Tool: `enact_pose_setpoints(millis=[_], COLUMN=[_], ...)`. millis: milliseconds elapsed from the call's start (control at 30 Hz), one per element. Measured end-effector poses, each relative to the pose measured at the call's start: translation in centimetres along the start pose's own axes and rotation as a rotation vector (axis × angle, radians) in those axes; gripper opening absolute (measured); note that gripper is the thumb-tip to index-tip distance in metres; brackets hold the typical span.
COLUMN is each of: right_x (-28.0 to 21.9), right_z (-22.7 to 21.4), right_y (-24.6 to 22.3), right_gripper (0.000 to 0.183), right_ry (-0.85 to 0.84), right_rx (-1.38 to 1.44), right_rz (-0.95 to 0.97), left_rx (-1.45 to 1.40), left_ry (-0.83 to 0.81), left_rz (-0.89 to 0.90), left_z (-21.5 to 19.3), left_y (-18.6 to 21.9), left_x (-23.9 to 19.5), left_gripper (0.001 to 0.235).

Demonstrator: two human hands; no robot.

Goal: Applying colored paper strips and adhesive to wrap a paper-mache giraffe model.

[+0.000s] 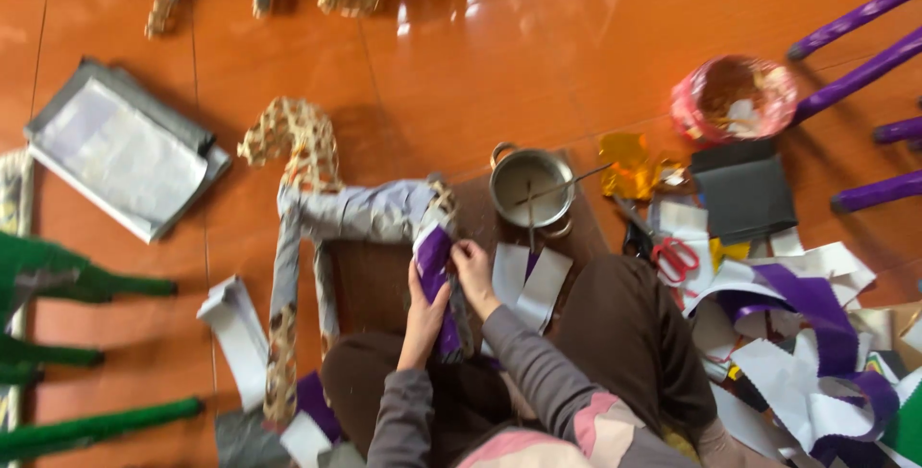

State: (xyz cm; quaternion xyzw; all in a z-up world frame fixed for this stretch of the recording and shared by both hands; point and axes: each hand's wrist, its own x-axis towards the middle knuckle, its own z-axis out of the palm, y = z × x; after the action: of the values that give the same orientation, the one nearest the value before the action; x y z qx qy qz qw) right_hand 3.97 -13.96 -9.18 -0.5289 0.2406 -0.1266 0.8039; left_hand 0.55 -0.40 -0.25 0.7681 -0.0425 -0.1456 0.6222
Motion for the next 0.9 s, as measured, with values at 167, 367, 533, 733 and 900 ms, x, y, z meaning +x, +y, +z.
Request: enact_pose_setpoints(millis=[167, 367, 533, 733, 900], right_x=[-1.2, -1.4, -4.1, -2.4, 0.8], right_z=[1.5, 1.5, 2.9, 2.9, -0.3], right_y=[-2.9, -1.7, -6.3, -4.7, 0.5], right_gripper=[0.012, 0.015, 0.018, 0.024, 0.016], right_ry=[0.092, 0.188, 0.255, 0.269, 0.014], right_rx=[-0.036, -0.265, -0.439, -0.445, -0.081], right_rz=[-0.043, -0.266, -0.336, -0.274, -0.031], left_rx=[0.029, 0.007, 0.012, 0.013, 0.061], left_ry=[0.002, 0.000, 0.001, 0.006, 0.005], left_rz=[-0.035, -0.077, -0.147, -0.099, -0.125], left_z=[0.0, 0.1, 0.0, 0.1, 0.1], left_y=[-0.1, 0.3, 0.6, -0.2, -0.4], left_x=[0.2, 0.0, 0.3, 0.7, 0.6], left_gripper=[0.090, 0.090, 0.091, 0.090, 0.090])
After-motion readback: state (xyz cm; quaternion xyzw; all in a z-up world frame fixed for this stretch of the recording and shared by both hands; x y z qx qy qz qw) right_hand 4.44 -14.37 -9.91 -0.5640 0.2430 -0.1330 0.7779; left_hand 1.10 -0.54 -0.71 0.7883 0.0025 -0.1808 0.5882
